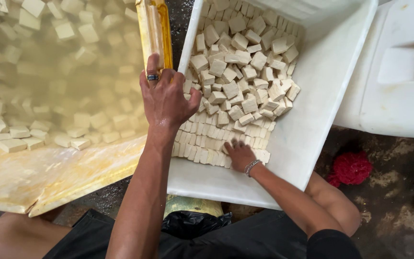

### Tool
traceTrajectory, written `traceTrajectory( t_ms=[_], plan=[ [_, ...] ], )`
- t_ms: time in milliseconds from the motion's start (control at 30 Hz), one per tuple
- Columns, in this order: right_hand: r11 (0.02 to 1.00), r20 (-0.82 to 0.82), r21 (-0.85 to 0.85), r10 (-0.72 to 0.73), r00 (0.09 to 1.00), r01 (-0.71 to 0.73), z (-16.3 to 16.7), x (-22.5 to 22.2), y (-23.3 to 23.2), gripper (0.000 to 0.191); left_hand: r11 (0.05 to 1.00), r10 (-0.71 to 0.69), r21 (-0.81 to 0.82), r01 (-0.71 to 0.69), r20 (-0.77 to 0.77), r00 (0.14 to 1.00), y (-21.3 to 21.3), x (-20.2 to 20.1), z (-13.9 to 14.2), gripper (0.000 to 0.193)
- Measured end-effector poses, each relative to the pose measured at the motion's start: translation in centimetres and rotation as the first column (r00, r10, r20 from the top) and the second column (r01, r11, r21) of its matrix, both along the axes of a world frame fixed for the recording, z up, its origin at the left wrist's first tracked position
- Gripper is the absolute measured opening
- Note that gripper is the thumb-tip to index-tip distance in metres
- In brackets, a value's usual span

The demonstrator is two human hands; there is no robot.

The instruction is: The person sits on the floor and scoops tofu cubes by hand from a large water-filled basin, then places and arranges them in a white plastic crate. They repeatedly gather handfuls of cubes from the water and spread them across the crate.

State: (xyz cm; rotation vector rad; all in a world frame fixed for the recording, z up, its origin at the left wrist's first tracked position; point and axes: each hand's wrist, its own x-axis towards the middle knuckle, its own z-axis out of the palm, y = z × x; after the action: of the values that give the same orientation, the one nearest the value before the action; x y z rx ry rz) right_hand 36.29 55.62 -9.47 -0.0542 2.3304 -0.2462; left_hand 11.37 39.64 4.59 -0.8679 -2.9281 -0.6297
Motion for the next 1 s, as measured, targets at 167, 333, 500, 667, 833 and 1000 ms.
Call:
traceTrajectory(
  t_ms=[167,333,500,667,833,1000],
  plan=[
    [0.995,0.282,-0.082,-0.037,0.959,0.062,1.2,-0.7,-0.6,0.084,0.999,0.002,0.036,0.001,-0.074,0.997,0.1,0.1,0.0,0.031],
    [0.938,0.024,-0.206,-0.278,0.96,0.277,0.1,-4.1,4.3,0.038,0.999,0.004,0.05,-0.001,-0.055,0.998,0.3,0.1,0.4,0.027],
    [0.748,-0.702,-0.096,-0.519,0.488,0.657,0.5,-8.5,13.3,0.043,0.998,0.006,0.057,-0.002,-0.064,0.998,0.2,0.1,0.8,0.026],
    [0.493,-0.46,0.0,-0.772,0.437,0.87,0.9,-9.4,15.5,0.045,0.999,0.004,0.045,-0.001,-0.062,0.998,0.4,-0.1,0.9,0.026],
    [0.684,-0.437,-0.072,-0.676,0.594,0.726,0.3,-9.5,13.9,0.039,0.998,0.0,0.066,0.004,-0.062,0.998,0.3,0.0,0.9,0.025],
    [0.715,-0.523,-0.151,-0.644,0.559,0.683,0.3,-8.7,12.8,0.034,0.999,0.0,0.051,0.005,-0.087,0.996,0.4,0.0,1.0,0.026]
  ],
)
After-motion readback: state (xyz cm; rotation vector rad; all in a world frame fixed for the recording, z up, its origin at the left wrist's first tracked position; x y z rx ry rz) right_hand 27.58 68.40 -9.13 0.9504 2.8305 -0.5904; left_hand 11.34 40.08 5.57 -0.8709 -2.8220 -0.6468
